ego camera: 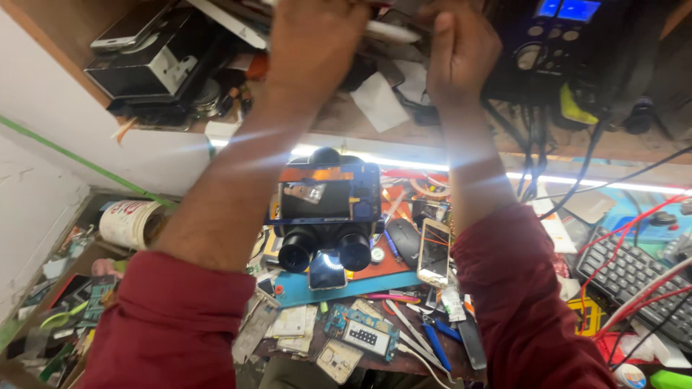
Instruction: The person retrieves a white smartphone frame from a shelf and uses tweezers to remove small components from the frame. The person then places the frame on the workbench and picks up a blue-handled tool.
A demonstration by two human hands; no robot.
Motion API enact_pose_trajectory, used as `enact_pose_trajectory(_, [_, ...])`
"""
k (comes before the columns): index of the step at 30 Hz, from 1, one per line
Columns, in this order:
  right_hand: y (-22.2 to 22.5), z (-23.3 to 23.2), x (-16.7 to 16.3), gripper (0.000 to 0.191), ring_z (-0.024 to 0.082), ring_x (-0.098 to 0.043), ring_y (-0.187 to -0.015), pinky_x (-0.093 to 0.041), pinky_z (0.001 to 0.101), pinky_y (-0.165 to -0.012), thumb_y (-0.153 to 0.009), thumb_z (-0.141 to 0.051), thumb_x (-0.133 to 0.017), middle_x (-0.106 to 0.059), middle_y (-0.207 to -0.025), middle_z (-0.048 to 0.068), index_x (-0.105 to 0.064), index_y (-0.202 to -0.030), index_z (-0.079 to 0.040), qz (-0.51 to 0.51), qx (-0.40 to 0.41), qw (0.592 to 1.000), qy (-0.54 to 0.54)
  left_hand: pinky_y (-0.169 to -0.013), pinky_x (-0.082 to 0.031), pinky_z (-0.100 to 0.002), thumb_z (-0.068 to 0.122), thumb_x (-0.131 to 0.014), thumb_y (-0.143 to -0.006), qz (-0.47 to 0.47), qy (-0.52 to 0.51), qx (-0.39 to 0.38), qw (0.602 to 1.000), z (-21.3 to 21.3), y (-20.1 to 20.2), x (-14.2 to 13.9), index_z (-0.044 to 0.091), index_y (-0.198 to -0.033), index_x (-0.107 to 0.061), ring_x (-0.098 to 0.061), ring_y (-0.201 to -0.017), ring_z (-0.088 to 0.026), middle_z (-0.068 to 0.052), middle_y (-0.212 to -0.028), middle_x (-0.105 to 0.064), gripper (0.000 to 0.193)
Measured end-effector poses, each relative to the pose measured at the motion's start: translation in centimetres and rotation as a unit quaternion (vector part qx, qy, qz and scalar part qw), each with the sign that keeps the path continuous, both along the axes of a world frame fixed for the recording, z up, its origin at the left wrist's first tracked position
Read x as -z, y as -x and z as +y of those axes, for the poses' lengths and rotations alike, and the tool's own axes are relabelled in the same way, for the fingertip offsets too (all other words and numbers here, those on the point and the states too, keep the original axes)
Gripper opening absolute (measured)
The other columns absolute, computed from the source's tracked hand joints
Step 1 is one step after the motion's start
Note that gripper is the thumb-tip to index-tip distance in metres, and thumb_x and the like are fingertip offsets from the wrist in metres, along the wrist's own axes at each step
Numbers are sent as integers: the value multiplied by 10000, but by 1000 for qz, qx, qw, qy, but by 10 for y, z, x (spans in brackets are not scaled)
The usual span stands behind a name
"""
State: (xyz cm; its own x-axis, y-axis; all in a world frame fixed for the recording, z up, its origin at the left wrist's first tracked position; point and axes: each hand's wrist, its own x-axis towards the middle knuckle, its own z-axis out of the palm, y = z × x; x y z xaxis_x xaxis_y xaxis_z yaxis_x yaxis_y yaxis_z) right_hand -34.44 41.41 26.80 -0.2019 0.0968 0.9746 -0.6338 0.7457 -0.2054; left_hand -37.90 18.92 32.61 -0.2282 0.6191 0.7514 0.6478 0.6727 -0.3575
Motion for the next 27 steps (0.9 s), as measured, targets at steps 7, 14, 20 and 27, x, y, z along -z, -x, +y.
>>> enact_pose_trajectory(7, [11,-2,-6,117,316,-656,-1009,-531,462,-888,-1028,-151,-653,-720,-1017,114,-752,-1038,-91,-6,183,983,-32,-1093,-382,-550,99,-634,-921,177,-50,-122,975,-85,39,6,132,-963,-754,-606,-1155,-224,-24,-983,-711,132])
enact_pose_trajectory(14, [11,-9,-3,291,353,-636,-1063,-487,480,-917,-858,-336,-755,-694,-1115,125,-766,-1072,-139,-262,212,938,-81,-919,-442,-580,282,-698,-805,17,99,-150,984,-93,51,-19,203,-910,-806,-678,-843,-319,-90,-856,-719,170])
enact_pose_trajectory(20, [9,-11,-5,354,368,-603,-1115,-481,495,-946,-841,-390,-760,-674,-1158,140,-767,-1107,-156,-257,240,931,-99,-720,-494,-553,539,-727,-961,52,32,-172,983,-33,55,-42,87,-883,-778,-695,-788,-333,-150,-839,-723,461])
enact_pose_trajectory(27, [14,-5,0,353,370,-598,-1158,-479,498,-988,-863,-356,-749,-674,-1194,122,-739,-1148,-147,-280,217,931,-86,-817,-535,-580,318,-823,-687,-196,229,-184,935,27,55,-53,113,-1029,-777,-697,-991,-384,-169,-1049,-736,401])
